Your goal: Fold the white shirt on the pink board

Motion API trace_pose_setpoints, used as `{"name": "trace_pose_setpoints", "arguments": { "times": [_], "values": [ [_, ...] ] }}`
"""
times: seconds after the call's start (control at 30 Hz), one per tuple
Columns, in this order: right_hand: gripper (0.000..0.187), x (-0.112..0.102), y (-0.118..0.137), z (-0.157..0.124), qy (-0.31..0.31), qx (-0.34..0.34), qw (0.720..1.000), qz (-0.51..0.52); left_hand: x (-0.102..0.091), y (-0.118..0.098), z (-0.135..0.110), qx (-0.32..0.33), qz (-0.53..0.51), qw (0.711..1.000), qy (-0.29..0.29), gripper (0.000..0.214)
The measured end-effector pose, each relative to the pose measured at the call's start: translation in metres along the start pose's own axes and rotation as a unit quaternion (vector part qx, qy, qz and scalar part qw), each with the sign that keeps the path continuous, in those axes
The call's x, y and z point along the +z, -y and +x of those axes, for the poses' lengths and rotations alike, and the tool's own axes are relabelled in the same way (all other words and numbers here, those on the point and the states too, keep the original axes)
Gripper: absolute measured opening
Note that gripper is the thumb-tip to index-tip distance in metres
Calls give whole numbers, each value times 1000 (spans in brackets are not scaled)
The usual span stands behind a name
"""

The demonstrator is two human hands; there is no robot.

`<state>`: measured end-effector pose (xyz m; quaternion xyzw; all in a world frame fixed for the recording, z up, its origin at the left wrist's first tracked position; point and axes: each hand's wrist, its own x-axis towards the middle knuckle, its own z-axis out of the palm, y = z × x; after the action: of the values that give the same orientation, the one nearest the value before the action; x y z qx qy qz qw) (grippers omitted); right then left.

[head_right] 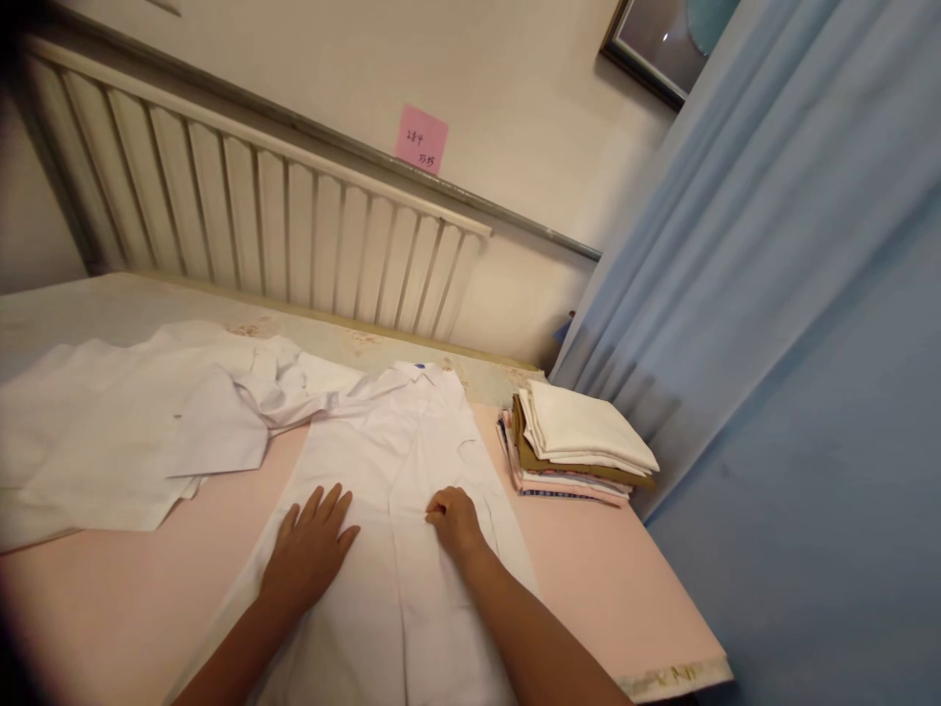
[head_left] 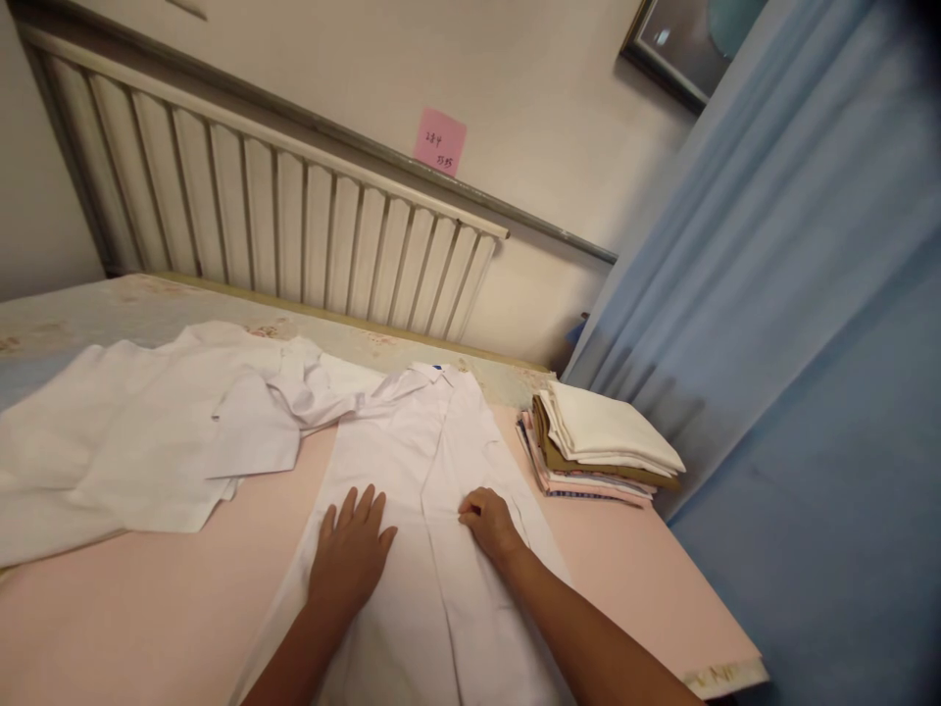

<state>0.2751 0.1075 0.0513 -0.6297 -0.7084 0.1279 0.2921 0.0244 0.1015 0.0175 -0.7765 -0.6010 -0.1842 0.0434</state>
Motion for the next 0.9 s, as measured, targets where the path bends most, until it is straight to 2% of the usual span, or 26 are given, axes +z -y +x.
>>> {"name": "trace_pose_setpoints", "arguments": {
  "times": [0.23, 0.53, 0.73, 0.9],
  "values": [
    [20, -4, -2, 0, 28, -20, 998, -45, 4, 1, 0, 3, 2, 1000, -6, 50],
    [16, -2, 5, -2, 70, -72, 976, -195, 5, 1, 0, 9, -5, 1000, -18, 50],
    [18, 5, 10, -7, 69, -83, 957, -268, 5, 2, 0, 6, -8, 1000, -16, 50],
    [22, 9, 13, -17, 45, -80, 952, -291, 4, 1, 1, 4, -6, 1000, -8, 50]
  ]
}}
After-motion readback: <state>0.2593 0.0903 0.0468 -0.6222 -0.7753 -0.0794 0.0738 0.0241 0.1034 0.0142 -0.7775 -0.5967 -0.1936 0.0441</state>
